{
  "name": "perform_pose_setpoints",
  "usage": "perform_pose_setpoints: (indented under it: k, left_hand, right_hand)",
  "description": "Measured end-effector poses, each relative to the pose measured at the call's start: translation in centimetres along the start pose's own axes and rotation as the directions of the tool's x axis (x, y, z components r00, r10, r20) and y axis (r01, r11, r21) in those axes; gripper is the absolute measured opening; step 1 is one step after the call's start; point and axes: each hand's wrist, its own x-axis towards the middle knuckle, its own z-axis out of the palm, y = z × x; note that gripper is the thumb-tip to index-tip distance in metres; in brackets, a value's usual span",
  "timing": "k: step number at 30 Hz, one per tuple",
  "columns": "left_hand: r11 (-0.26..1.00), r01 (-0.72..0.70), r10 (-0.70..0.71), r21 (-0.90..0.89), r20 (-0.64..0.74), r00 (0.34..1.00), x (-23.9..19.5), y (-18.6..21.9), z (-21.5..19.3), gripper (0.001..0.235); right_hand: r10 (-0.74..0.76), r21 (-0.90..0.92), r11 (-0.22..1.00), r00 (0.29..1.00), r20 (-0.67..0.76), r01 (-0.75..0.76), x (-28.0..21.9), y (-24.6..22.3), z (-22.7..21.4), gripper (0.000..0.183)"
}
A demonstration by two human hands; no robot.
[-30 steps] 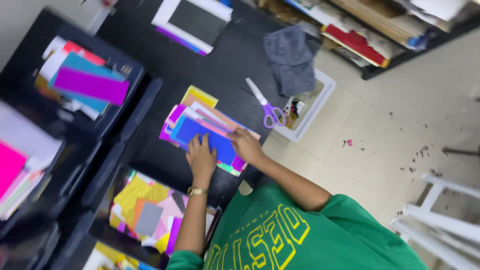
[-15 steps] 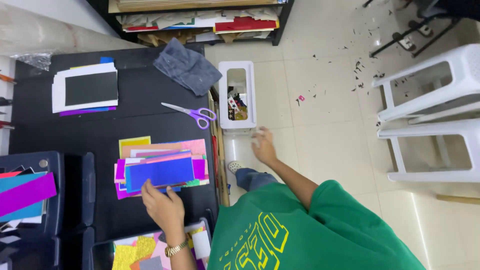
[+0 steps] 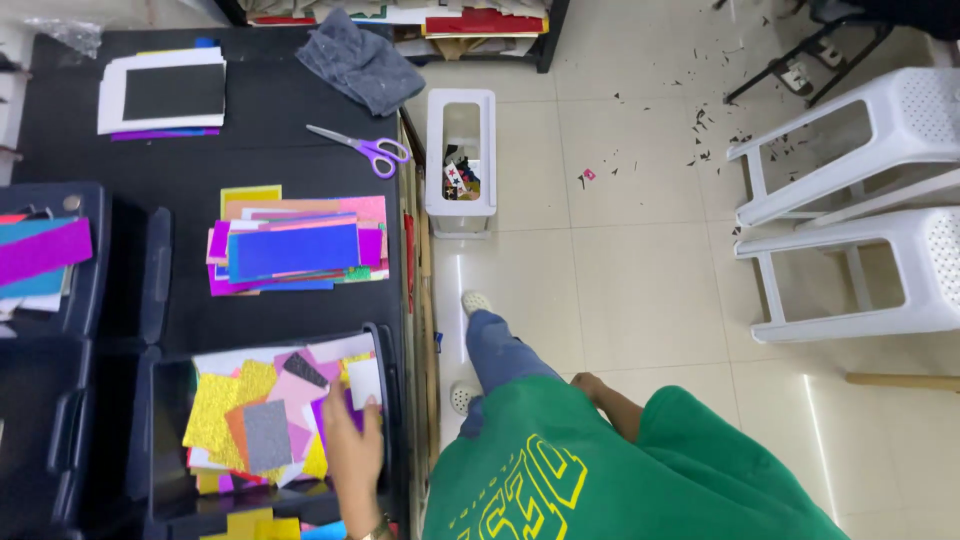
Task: The person sorts and organizes colorful craft paper pieces from one bin into two other bins on a table. They pick up individual pieces, briefly inspect them, and place them into the appropriate bin based on color or type.
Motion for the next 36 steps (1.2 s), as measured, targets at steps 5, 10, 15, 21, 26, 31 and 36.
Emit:
perform_pose_setpoints:
  k: [5, 10, 15, 21, 26, 31, 36]
  left_hand:
    - [0.996, 0.053, -0.054, 0.075, 0.006, 0.999, -4.3, 1.1, 2.5, 0.062]
    - [0.911, 0.175, -0.160, 0.374, -0.071, 0.985, -6.0, 1.7, 4.6, 0.065]
    - [0.884, 0.153, -0.001, 0.441, -0.327, 0.945, -6.3, 0.6, 6.4, 0.040]
    - [0.872, 0.200, -0.057, 0.447, -0.314, 0.948, -6.1, 0.9, 6.3, 0.034]
    - [0.793, 0.175, 0.097, 0.584, -0.405, 0.909, -6.2, 0.3, 7.2, 0.027]
    - [0.843, 0.184, 0.081, 0.505, -0.458, 0.886, -6.4, -0.8, 8.3, 0.029]
    - [0.906, 0.219, -0.108, 0.363, -0.302, 0.947, -7.4, 0.8, 5.8, 0.031]
  right_hand:
    - [-0.219, -0.160, 0.962, 0.975, 0.032, 0.222, 1.1, -2.6, -3.1, 0.031]
    - [-0.184, 0.029, 0.983, 0.983, 0.012, 0.184, -2.0, -10.7, -11.0, 0.033]
    - [-0.364, 0.052, 0.928, 0.928, -0.081, 0.369, -3.1, -13.0, -14.6, 0.026]
    - [-0.420, -0.022, 0.907, 0.903, -0.093, 0.420, 0.5, -3.9, -11.7, 0.029]
    - [-0.010, 0.005, 1.000, 0.998, 0.066, 0.010, -2.3, 3.4, -10.9, 0.025]
    - [0.039, 0.030, 0.999, 0.995, 0.091, -0.042, -2.4, 4.8, -12.7, 0.025]
    - [-0.168, 0.119, 0.980, 0.984, 0.061, 0.160, -0.7, -1.2, -12.3, 0.037]
